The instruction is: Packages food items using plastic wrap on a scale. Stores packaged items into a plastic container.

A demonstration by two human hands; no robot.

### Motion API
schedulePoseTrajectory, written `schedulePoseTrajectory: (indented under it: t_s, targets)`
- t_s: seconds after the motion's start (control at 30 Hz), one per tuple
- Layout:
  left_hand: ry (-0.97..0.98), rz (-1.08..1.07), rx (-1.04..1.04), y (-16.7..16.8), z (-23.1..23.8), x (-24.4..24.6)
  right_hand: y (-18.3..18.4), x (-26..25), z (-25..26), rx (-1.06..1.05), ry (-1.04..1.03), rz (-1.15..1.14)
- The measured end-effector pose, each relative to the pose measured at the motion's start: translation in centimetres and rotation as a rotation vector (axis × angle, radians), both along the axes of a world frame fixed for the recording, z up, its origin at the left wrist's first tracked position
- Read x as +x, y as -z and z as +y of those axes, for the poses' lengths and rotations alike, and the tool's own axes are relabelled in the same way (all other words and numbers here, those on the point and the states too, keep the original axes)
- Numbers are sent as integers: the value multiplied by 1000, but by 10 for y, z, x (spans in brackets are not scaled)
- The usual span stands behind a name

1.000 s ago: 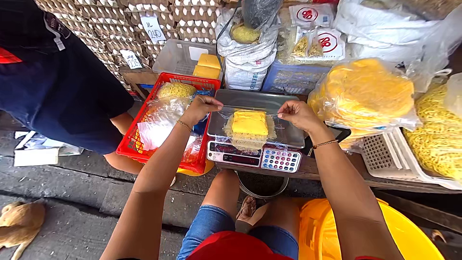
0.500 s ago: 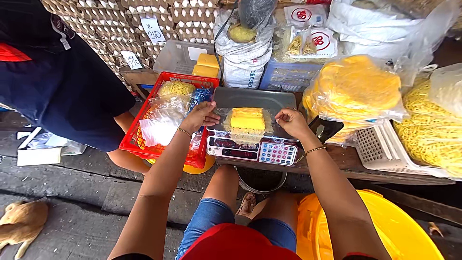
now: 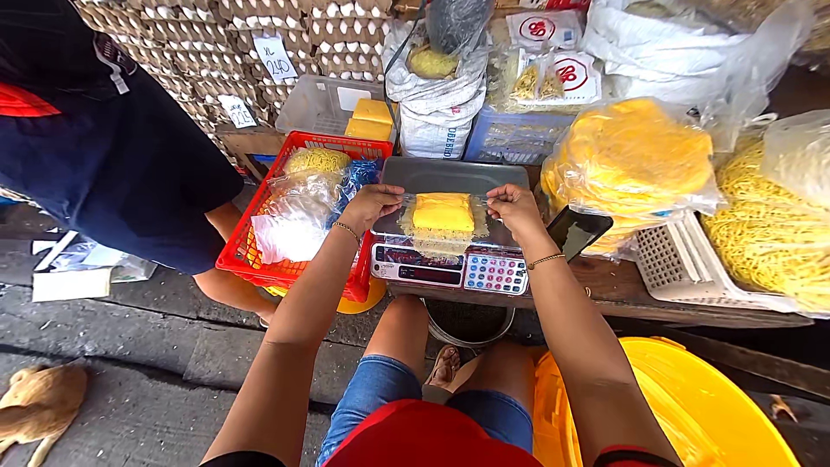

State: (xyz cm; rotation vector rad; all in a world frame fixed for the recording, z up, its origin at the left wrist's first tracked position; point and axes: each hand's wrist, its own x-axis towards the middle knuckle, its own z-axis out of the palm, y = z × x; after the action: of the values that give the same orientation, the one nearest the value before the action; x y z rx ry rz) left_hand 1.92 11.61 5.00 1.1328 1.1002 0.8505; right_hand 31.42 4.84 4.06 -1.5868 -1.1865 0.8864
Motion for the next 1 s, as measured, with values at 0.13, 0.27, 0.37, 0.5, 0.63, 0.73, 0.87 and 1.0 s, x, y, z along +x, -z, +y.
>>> schedulePoseTrajectory:
  t_s: [0.13, 0.27, 0.37, 0.5, 0.63, 0.73, 0.87, 1.0]
  targets:
    - [13, 13, 28, 7, -2, -4, 8, 1, -2, 40, 6, -10]
    - [50, 41, 82, 17, -4, -5, 18, 0, -3, 36, 38, 8]
    - [80, 48, 116, 23, -2, -9, 22, -2, -4, 27, 56, -24]
    - [83, 41, 120, 25, 0, -10, 25, -3, -4, 15, 64, -120]
    - [93, 52, 132, 24, -1, -11, 20, -3, -12, -18, 86, -230]
    - [96, 47, 122, 25, -1, -12, 6, -9, -28, -9, 186, -489]
    - [111, 30, 121, 26, 2, -13, -18, -30, 2, 120, 29, -736]
    - [104, 17, 110, 26, 2, -13, -11, -92, 33, 67, -348, -802]
